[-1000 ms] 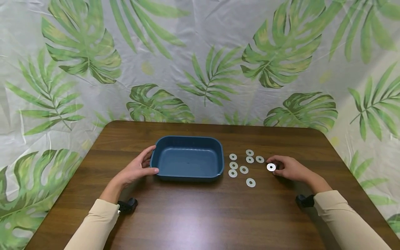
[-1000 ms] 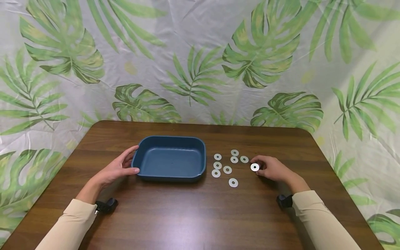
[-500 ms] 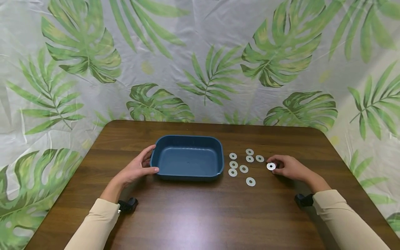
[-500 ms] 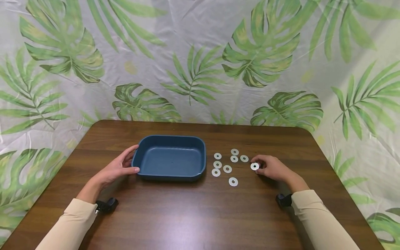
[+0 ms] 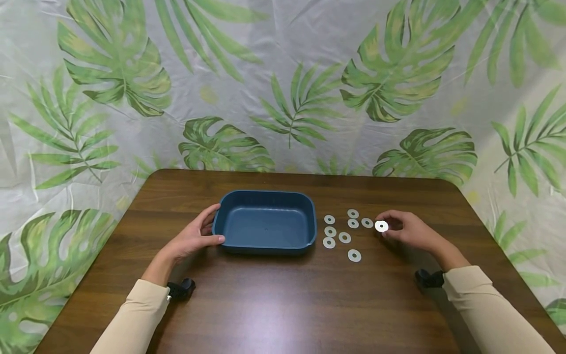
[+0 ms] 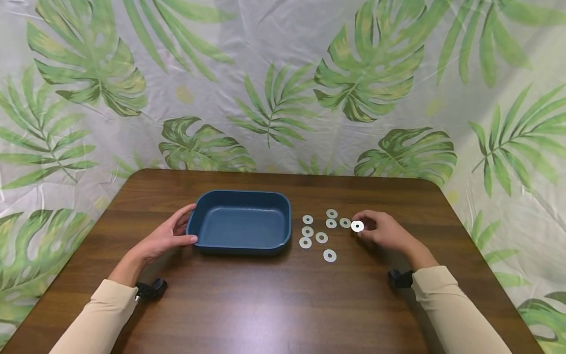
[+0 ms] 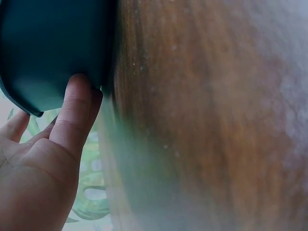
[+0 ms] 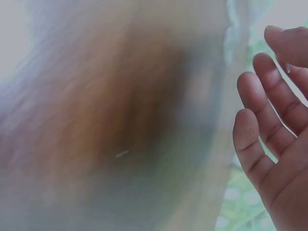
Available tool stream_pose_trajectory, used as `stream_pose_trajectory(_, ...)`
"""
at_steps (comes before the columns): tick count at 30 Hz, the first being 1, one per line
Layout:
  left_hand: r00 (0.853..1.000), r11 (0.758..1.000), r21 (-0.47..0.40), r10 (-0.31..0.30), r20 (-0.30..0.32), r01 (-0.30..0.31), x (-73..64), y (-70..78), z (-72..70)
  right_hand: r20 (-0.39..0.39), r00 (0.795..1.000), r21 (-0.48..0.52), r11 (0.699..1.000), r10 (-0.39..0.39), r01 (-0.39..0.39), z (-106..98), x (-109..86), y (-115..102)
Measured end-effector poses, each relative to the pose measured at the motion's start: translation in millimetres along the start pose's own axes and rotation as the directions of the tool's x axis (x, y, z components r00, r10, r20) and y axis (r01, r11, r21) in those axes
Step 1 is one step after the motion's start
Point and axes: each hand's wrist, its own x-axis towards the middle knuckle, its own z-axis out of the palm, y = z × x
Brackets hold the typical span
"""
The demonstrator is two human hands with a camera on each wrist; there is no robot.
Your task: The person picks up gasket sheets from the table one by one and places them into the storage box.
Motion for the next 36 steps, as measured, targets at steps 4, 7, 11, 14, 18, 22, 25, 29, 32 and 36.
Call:
stream_pose_trajectory(4, 1.0, 1.0, -0.015, -0.003, -0.005, 0.003, 1.3, -0.7, 0.0, -0.012, 0.999, 0.02, 0.999, -0.031, 0.031, -5, 5.6, -10)
stream_pose_trajectory(7, 1.0, 1.0, -0.016, -0.004, -0.008, 0.004, 1.9, -0.2, 0.2, -0.016, 0.999, 0.032, 0.998, -0.049, 0.049, -7, 9.4, -19)
stream_pose_trajectory(11, 1.0, 1.0, -0.01, -0.005, -0.01, 0.004, 2.5, 0.7, 0.7, -0.019, 0.997, 0.047, 0.996, -0.079, 0.08, -9, 14.9, -30)
stream_pose_trajectory(14, 1.0, 1.0, -0.005, -0.002, -0.012, 0.002, 2.7, 0.9, 0.9, -0.021, 0.996, 0.036, 0.995, -0.092, 0.092, -11, 21.5, -38)
stream_pose_trajectory(18, 1.0, 1.0, -0.001, -0.003, -0.013, 0.003, 1.5, 0.6, 1.3, -0.013, 0.995, 0.017, 0.995, -0.094, 0.094, -10, 32.1, -48)
stream_pose_trajectory(22, 1.0, 1.0, -0.001, -0.006, -0.009, 0.006, -0.4, -0.1, 1.9, 0.009, 0.996, 0.053, 0.995, -0.088, 0.087, -8, 43.1, -58)
stream_pose_trajectory(25, 1.0, 1.0, 0.0, -0.011, -0.004, 0.011, -1.6, -0.5, 2.0, 0.019, 0.995, 0.072, 0.993, -0.093, 0.092, -5, 52.0, -65)
stream_pose_trajectory(29, 1.0, 1.0, -0.011, -0.012, 0.001, 0.012, -1.5, -0.6, 1.6, 0.032, 0.995, 0.079, 0.992, -0.1, 0.097, -2, 63.5, -73)
stream_pose_trajectory(32, 1.0, 1.0, -0.014, -0.007, 0.0, 0.007, -0.9, -0.3, 1.2, 0.042, 0.994, 0.105, 0.99, -0.101, 0.097, -1, 71.7, -78)
stream_pose_trajectory(36, 1.0, 1.0, -0.008, -0.009, -0.003, 0.009, -0.5, -0.4, 1.2, 0.05, 0.994, 0.133, 0.987, -0.099, 0.092, 0, 81.2, -84)
